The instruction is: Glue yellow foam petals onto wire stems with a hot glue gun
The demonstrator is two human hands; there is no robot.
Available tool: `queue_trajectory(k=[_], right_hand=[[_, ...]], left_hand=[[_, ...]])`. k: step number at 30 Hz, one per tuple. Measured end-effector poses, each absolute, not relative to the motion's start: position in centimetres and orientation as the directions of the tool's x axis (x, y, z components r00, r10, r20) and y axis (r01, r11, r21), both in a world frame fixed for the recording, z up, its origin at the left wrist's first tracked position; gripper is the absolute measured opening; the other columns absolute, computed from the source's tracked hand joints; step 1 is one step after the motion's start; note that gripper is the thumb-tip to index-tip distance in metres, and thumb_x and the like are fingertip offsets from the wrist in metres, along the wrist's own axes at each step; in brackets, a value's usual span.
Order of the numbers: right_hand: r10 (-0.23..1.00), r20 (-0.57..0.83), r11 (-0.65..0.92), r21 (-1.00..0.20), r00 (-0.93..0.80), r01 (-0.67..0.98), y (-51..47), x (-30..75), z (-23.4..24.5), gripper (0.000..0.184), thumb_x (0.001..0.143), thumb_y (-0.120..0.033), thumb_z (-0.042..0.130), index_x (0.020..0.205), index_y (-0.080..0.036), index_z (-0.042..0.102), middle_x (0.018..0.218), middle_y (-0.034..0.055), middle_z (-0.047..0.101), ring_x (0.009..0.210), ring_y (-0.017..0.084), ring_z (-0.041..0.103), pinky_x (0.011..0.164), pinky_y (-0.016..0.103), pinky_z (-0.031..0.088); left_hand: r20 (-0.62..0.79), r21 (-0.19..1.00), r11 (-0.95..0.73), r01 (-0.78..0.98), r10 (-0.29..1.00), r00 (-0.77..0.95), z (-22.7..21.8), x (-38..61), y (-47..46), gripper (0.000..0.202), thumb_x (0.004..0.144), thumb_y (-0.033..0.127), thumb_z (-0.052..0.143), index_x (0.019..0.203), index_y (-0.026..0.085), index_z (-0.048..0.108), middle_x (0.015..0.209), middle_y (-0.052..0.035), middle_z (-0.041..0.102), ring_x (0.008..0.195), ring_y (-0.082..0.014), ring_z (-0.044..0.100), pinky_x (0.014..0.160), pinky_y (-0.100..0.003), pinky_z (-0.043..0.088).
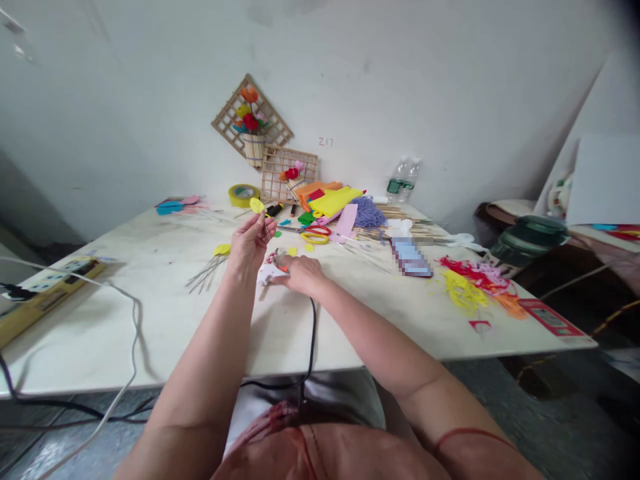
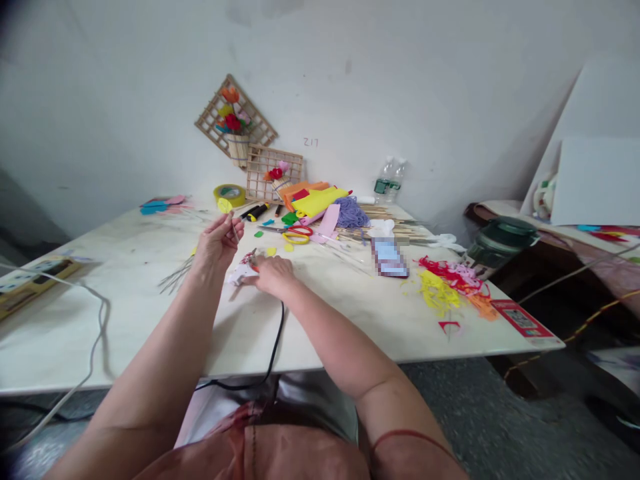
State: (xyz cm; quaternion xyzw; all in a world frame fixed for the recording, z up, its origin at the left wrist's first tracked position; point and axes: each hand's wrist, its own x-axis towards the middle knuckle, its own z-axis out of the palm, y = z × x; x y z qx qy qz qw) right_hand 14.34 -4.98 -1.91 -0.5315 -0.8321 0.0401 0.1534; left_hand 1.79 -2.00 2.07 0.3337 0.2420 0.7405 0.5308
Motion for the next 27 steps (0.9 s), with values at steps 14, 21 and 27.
queue_trajectory(k=[14, 21, 27], right_hand=[[0.928, 0.316, 0.26, -0.165, -0.199, 0.951, -3.6, 17.8, -0.3, 0.026, 0.076, -0.02, 0.056, 0.1, -0.014, 0.062, 0.093, 0.0165, 0.068, 0.091, 0.026, 0.063, 0.076, 0.033, 0.046], [0.943, 0.283, 0.252, -0.951, 0.173, 0.178, -2.4, 19.4, 0.9, 0.032, 0.075, -0.036, 0.056, 0.1, -0.016, 0.053, 0.062, -0.0013, 0.059, 0.047, 0.011, 0.053, 0.042, 0.021, 0.042], [0.974, 0.206, 0.227, -0.921, 0.099, -0.316, -3.2, 19.0, 1.9, 0.04, 0.059, -0.029, 0.07, 0.091, -0.015, 0.052, 0.047, -0.0081, 0.051, 0.033, 0.005, 0.038, 0.03, 0.017, 0.028]], left_hand=[[0.211, 0.717, -0.29, -0.634, 0.957, -0.199, 2.0, 0.7, -2.1, 0.011, 0.068, 0.009, 0.067, 0.078, 0.013, 0.065, 0.061, -0.0015, 0.065, 0.054, -0.0089, 0.063, 0.055, -0.017, 0.052], [0.225, 0.755, -0.2, -0.624, 0.974, -0.041, 0.4, 1.4, -1.7, 0.015, 0.065, 0.01, 0.07, 0.079, 0.011, 0.064, 0.062, -0.0045, 0.067, 0.053, -0.0109, 0.064, 0.054, -0.019, 0.051], [0.187, 0.864, -0.036, -0.503, 0.949, 0.253, -0.6, 2.8, -2.2, 0.019, 0.065, 0.013, 0.072, 0.081, 0.008, 0.066, 0.061, -0.0067, 0.066, 0.051, -0.0119, 0.063, 0.053, -0.02, 0.052]])
